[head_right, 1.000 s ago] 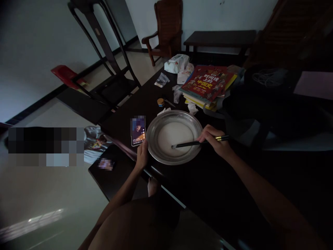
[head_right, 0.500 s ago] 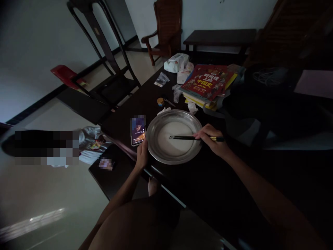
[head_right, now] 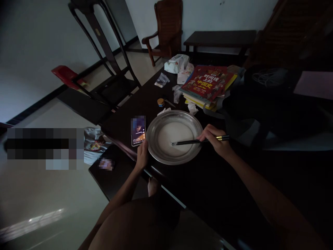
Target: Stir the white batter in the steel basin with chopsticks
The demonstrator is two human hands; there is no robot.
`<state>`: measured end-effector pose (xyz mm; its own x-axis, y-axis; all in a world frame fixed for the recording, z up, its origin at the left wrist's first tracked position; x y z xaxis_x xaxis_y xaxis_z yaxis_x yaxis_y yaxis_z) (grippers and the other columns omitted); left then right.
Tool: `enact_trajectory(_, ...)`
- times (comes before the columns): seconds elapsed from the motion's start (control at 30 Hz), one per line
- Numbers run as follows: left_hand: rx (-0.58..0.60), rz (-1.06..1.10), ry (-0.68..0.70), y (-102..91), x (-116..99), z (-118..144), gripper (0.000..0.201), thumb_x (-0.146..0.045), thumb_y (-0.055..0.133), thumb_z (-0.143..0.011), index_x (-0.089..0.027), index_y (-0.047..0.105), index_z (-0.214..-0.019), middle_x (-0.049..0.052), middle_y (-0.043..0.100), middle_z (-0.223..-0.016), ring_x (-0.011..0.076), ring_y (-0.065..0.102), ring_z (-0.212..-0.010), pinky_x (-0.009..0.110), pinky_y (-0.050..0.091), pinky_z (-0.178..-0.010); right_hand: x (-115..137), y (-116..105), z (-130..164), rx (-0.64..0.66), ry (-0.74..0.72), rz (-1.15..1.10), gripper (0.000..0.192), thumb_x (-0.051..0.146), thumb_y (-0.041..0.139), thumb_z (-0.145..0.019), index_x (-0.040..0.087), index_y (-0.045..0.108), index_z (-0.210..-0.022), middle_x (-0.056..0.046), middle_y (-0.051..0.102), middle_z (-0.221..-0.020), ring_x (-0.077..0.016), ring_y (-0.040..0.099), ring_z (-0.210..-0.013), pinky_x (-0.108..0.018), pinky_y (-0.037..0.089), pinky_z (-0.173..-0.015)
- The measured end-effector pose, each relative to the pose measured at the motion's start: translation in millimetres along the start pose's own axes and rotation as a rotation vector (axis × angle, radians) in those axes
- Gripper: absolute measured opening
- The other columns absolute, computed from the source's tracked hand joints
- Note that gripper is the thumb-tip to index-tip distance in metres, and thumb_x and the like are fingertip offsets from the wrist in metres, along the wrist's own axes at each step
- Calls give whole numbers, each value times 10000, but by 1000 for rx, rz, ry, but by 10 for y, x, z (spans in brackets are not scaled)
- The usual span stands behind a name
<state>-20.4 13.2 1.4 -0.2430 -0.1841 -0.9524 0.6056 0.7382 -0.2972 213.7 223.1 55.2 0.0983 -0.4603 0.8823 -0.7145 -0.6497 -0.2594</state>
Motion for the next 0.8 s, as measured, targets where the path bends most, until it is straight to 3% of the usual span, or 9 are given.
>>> enact_trajectory(0.1, 8, 4, -2, 3, -11, 2, 609, -719, 395, -873, -162, 581, -712, 26, 580, -716, 161, 498, -737, 286, 428, -738, 0, 33, 3, 62, -33, 46, 331, 409, 538, -952, 279, 728, -715, -29, 744, -778, -219, 639, -784, -416, 497, -771)
enact_trajectory(0.27, 15, 13, -10, 7, -28, 7, 612, -723, 396, -870, -160, 589, -726, 33, 591, -738, 163, 502, -751, 286, 427, -744, -6, 4, 2, -19, -28, 32, 352, 414, 526, -956, 279, 716, -693, -31, 716, -730, -219, 625, -770, -409, 494, -750)
enact_trajectory(0.47, 11, 14, -12, 5, -27, 6, 599, -714, 406, -871, -165, 583, -712, 25, 580, -714, 162, 502, -742, 287, 430, -738, -28, 19, 6, 21, -7, 66, 332, 439, 545, -944, 284, 729, -716, -30, 699, -746, -219, 611, -803, -410, 492, -788)
enact_trajectory(0.63, 16, 10, -28, 4, -34, 4, 579, -704, 416, -867, -169, 577, -714, 29, 581, -727, 166, 499, -755, 287, 423, -746, -76, -22, 19, -71, 39, 19, 387, 479, 538, -935, 271, 721, -665, -35, 562, -691, -190, 552, -691, -356, 456, -611)
enact_trajectory(0.8, 13, 4, -10, 9, -39, 2, 599, -711, 394, -873, -162, 585, -725, 29, 588, -735, 160, 495, -744, 286, 425, -745, -1, -7, 8, -16, -66, 92, 346, 403, 532, -952, 274, 726, -697, -38, 639, -741, -214, 580, -794, -403, 463, -767)
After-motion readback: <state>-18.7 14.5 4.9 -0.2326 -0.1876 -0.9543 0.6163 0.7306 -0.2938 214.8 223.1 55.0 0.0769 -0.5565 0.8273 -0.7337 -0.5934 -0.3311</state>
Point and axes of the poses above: each hand's wrist, its own z-axis away from the middle knuckle, its own y-axis out of the palm, x = y × z, the point moved 3 cm from there along -z, towards the middle knuckle
